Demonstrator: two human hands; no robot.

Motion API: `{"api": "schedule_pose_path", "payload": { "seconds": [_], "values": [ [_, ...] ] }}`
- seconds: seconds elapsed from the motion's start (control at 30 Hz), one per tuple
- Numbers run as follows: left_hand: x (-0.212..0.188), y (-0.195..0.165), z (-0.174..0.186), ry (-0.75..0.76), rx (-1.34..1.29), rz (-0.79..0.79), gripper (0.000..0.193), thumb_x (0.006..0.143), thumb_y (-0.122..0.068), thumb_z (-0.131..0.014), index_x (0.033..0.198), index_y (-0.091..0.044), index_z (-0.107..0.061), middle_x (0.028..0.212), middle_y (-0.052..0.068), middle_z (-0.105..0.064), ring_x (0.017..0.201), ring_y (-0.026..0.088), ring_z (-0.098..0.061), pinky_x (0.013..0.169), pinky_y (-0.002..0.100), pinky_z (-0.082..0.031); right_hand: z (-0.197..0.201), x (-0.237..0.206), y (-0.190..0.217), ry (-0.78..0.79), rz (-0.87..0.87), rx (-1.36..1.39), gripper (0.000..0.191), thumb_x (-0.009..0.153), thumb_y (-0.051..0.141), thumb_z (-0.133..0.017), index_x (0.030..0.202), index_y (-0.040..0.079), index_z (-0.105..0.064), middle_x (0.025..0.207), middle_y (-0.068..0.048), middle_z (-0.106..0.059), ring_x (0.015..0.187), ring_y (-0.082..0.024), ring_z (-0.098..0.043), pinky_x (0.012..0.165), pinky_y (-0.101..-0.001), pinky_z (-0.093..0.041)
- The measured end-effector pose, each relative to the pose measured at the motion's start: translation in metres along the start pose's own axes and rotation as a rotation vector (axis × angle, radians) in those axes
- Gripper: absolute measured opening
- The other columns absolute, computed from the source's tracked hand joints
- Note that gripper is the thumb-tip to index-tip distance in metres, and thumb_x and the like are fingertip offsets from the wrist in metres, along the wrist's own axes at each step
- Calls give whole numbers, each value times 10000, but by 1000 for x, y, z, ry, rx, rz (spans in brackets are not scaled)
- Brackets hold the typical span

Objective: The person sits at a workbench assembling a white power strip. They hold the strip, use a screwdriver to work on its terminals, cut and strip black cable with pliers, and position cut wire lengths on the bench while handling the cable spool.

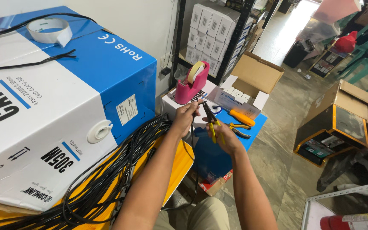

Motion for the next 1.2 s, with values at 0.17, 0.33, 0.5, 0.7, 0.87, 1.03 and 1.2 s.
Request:
{"api": "schedule_pose_path", "payload": {
  "seconds": [0.17, 0.33, 0.5, 0.7, 0.87, 1.03, 1.2],
  "values": [
    [2, 11, 6, 21, -145, 110, 330, 950, -110, -710, 1244, 39, -697, 1033, 44, -670, 926, 138, -617, 866, 304, -529, -4, 1, 2, 144, 54, 132, 831, 806, 349, -710, 1501, -17, -438, 1144, -57, -557, 1033, -159, -537, 936, -293, -437],
    [2, 14, 9, 27, -204, 158, 329, 905, -39, -758, 1221, 32, -702, 1048, 97, -691, 976, 195, -682, 939, 336, -563, -8, 0, 2, 173, 51, 101, 862, 761, 302, -698, 1506, -18, -407, 1179, -43, -568, 1109, -155, -549, 1014, -291, -433],
    [0, 3, 1, 49, -150, 100, 363, 866, -32, -785, 1219, 4, -708, 1018, 42, -698, 943, 144, -687, 896, 282, -569, -6, -1, 4, 86, 63, 42, 743, 863, 233, -713, 1512, -22, -454, 1127, -49, -566, 1078, -170, -548, 982, -319, -446],
    [-13, 4, -18, 92, 244, 79, 332, 829, -80, -826, 1128, 42, -749, 954, 94, -777, 786, 120, -707, 656, 249, -568, 25, 6, -2, -234, 100, 275, 493, 945, 194, -690, 1379, 43, -514, 1031, -45, -645, 940, -180, -614, 854, -326, -515],
    [-22, 9, -32, 142, 473, 119, 272, 823, -101, -857, 1046, 32, -776, 932, 96, -772, 775, 116, -700, 618, 255, -586, 43, 6, -9, -356, 119, 172, 445, 945, 123, -709, 1358, 33, -568, 987, -59, -663, 847, -150, -620, 710, -306, -501],
    [-29, 19, -32, 166, 363, 286, 229, 865, -141, -799, 1040, 0, -757, 938, 73, -758, 797, 127, -727, 677, 291, -627, 50, 7, -10, -421, 178, 199, 419, 936, 58, -709, 1324, 16, -557, 978, -48, -667, 861, -150, -654, 752, -288, -531],
    [-33, 34, -30, 218, 289, 436, 211, 963, -178, -721, 1033, 21, -728, 911, 108, -748, 772, 172, -728, 735, 341, -654, 50, 7, -8, -415, 202, 239, 434, 924, 45, -698, 1325, 19, -533, 959, -60, -683, 842, -179, -666, 746, -315, -541]
  ]
}}
Point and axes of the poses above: each hand's wrist, its own x-axis towards the middle knuckle, its own z-axis out of the back of the hand, y = z × x, the point moved 9 cm from there along x, towards the middle knuckle
